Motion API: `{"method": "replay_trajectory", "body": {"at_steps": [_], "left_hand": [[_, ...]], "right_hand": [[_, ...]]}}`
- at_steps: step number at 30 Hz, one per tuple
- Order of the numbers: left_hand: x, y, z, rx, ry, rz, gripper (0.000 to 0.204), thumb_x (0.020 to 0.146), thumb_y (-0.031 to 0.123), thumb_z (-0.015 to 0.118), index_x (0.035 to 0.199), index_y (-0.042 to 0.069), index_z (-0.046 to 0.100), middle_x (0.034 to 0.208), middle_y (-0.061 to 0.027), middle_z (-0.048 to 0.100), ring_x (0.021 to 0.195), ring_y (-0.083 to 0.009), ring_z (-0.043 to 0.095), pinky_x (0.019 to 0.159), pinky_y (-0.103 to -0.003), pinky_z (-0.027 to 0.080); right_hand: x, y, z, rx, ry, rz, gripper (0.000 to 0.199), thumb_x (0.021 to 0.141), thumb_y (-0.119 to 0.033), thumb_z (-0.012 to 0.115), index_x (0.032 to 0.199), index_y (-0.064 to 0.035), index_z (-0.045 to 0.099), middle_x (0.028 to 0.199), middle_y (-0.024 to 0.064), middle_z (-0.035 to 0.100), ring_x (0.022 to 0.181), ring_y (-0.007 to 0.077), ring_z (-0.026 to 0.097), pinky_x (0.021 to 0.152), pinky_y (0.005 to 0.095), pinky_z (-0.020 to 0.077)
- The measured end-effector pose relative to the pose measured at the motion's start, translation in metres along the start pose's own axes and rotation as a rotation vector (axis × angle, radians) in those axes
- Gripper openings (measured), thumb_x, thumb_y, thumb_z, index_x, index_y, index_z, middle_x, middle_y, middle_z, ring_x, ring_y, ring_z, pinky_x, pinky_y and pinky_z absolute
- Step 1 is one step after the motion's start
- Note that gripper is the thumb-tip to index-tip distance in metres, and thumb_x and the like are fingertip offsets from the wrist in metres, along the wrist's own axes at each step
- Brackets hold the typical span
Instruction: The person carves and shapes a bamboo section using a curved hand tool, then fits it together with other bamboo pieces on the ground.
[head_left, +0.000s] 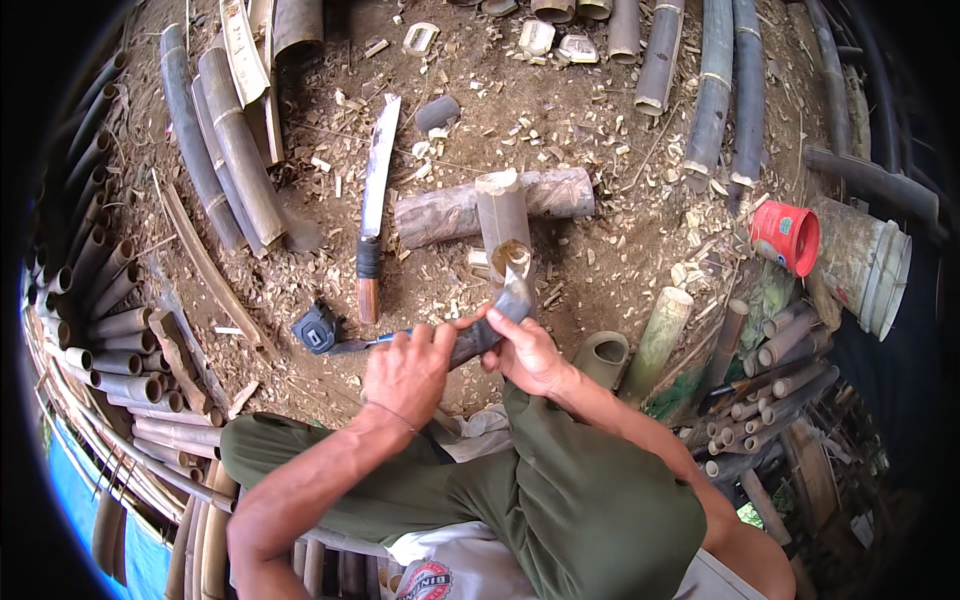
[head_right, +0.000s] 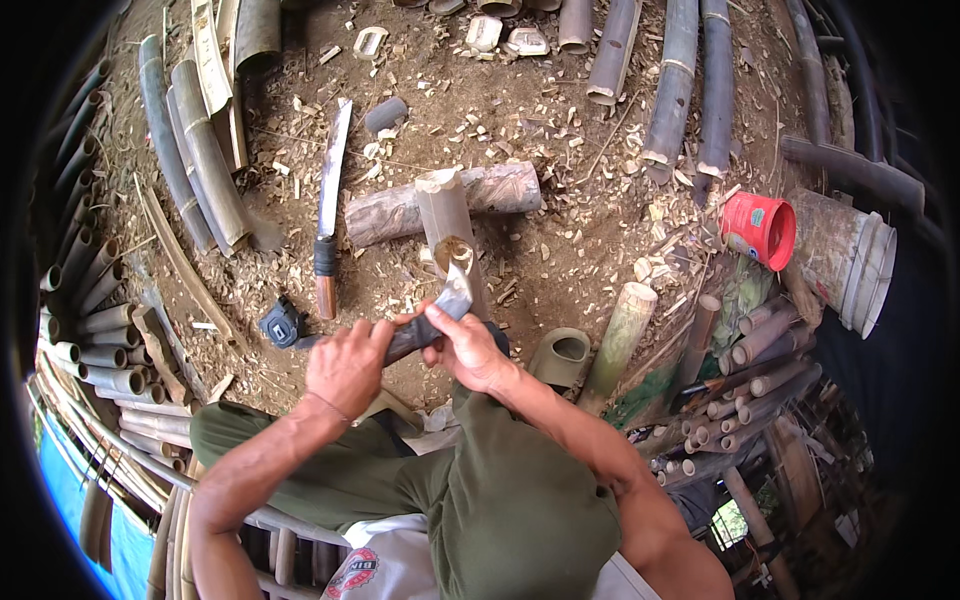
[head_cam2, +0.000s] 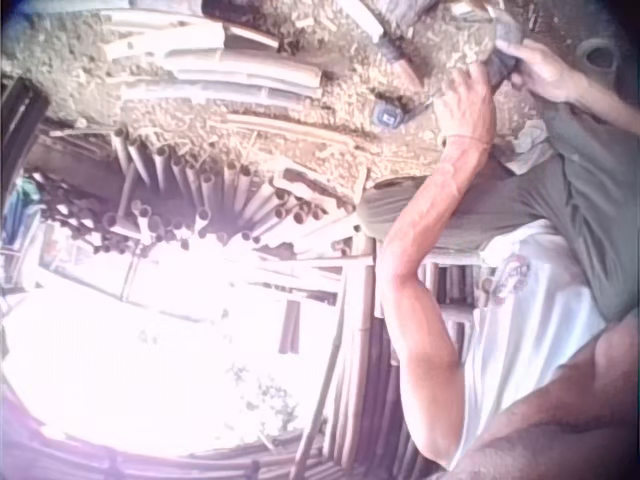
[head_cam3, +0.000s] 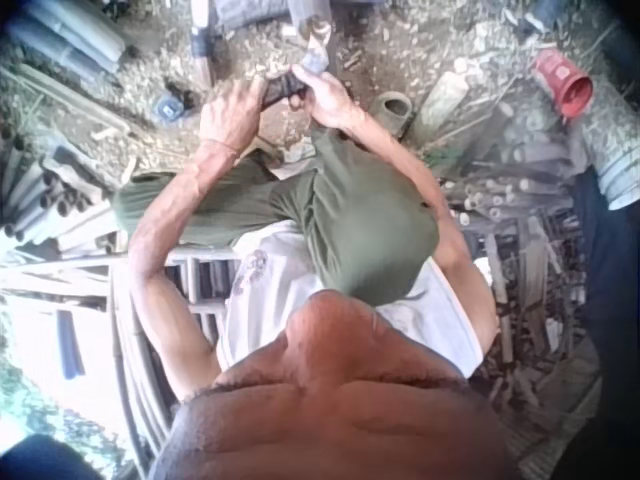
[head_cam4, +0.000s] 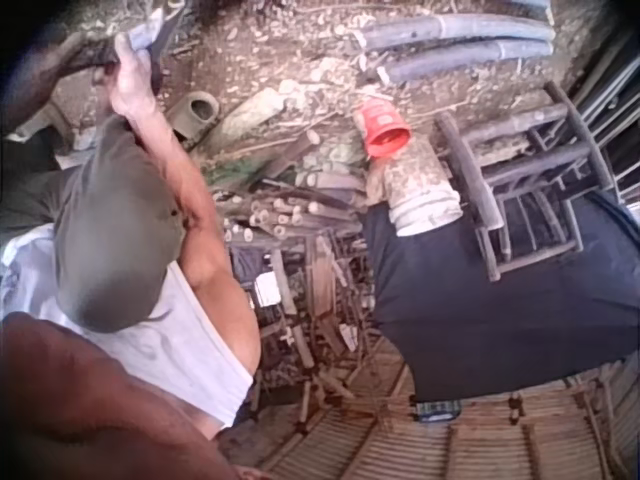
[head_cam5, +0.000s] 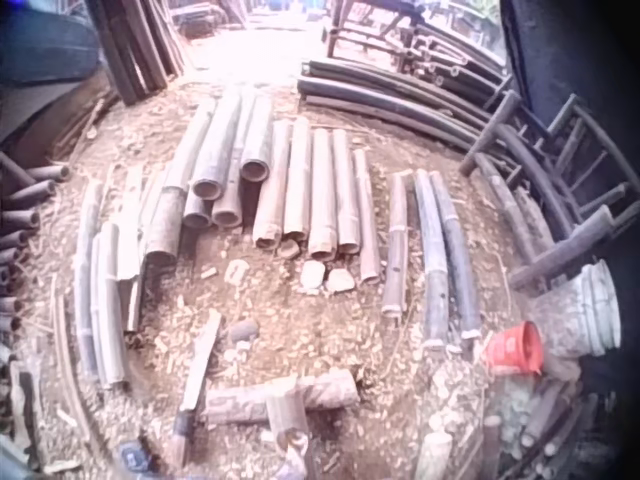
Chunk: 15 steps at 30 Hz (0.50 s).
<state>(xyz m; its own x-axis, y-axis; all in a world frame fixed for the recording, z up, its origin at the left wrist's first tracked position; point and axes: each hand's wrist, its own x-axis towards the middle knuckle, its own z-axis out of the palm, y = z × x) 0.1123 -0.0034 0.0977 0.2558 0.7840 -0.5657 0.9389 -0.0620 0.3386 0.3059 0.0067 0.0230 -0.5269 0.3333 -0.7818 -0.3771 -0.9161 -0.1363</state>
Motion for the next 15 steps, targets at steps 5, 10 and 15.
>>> {"method": "replay_trajectory", "body": {"at_steps": [5, 10, 15], "left_hand": [[0.028, -0.040, -0.051, 0.022, -0.323, 0.197, 0.021, 0.081, 0.014, 0.062, 0.101, 0.010, 0.055, 0.086, -0.0107, 0.066, 0.076, -0.0312, 0.069, 0.064, -0.044, 0.055], [0.007, -0.024, 0.005, -0.333, -0.321, 0.020, 0.037, 0.073, 0.019, 0.069, 0.105, 0.009, 0.052, 0.093, -0.0159, 0.068, 0.083, -0.0387, 0.068, 0.070, -0.050, 0.054], [0.001, 0.052, 0.071, -0.749, -0.210, -0.345, 0.045, 0.075, 0.022, 0.068, 0.114, 0.006, 0.051, 0.095, -0.0268, 0.068, 0.086, -0.0458, 0.066, 0.079, -0.054, 0.052]], "right_hand": [[-0.003, -0.011, 0.009, 0.181, -0.190, 0.226, 0.032, 0.103, -0.029, 0.051, 0.129, -0.0096, 0.054, 0.099, 0.0038, 0.067, 0.066, 0.0156, 0.065, 0.063, 0.0305, 0.0541], [-0.013, -0.023, 0.017, -0.238, 0.133, 0.076, 0.026, 0.096, -0.022, 0.060, 0.110, -0.0004, 0.065, 0.095, 0.0096, 0.072, 0.052, 0.0083, 0.053, 0.050, 0.0230, 0.0460], [-0.014, -0.025, 0.007, -0.788, 0.432, -0.076, 0.029, 0.096, -0.026, 0.058, 0.104, 0.0009, 0.068, 0.080, 0.0064, 0.073, 0.052, 0.0085, 0.052, 0.050, 0.0248, 0.0419]]}}
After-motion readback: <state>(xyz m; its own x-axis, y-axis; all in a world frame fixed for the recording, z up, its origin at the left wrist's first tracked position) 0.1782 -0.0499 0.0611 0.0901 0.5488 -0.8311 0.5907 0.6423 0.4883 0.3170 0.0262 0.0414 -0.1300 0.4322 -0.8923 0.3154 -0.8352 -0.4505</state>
